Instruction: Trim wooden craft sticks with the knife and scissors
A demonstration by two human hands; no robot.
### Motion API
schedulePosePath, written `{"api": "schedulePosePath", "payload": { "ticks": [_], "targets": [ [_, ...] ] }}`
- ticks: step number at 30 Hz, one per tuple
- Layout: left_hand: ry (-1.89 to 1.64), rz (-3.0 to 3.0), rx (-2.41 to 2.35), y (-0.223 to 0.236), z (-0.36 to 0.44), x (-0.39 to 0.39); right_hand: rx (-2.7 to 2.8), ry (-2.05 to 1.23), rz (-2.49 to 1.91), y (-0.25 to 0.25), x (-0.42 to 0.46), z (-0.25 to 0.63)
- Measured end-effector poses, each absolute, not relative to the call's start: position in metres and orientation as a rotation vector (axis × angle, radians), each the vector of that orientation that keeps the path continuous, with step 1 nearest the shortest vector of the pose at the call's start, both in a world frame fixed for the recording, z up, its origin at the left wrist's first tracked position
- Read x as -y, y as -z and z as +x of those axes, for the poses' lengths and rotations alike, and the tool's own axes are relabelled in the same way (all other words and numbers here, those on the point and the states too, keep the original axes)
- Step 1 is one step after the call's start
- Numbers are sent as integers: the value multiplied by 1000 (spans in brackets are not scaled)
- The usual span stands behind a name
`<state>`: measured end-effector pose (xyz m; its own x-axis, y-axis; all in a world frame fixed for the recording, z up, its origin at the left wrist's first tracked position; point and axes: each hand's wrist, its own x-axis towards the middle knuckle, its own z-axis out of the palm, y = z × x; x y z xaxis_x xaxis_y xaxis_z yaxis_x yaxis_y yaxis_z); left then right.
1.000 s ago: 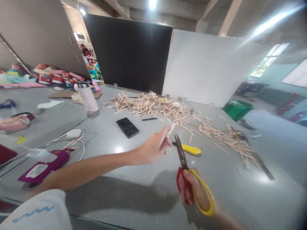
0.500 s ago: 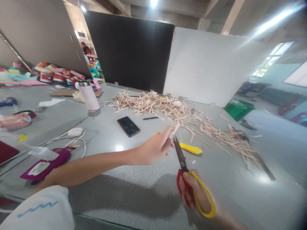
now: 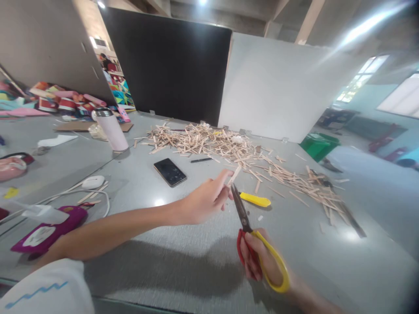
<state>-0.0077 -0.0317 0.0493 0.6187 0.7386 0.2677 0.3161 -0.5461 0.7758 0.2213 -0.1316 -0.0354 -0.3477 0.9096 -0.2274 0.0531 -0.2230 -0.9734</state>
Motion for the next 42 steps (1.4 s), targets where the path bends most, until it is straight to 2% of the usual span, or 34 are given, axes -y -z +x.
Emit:
{"api": "schedulePosePath", "payload": {
  "ticks": [42],
  "targets": [
    [-724, 2220, -923, -47, -3, 37, 1351, -1680, -1215, 33, 131, 220]
  ]
}}
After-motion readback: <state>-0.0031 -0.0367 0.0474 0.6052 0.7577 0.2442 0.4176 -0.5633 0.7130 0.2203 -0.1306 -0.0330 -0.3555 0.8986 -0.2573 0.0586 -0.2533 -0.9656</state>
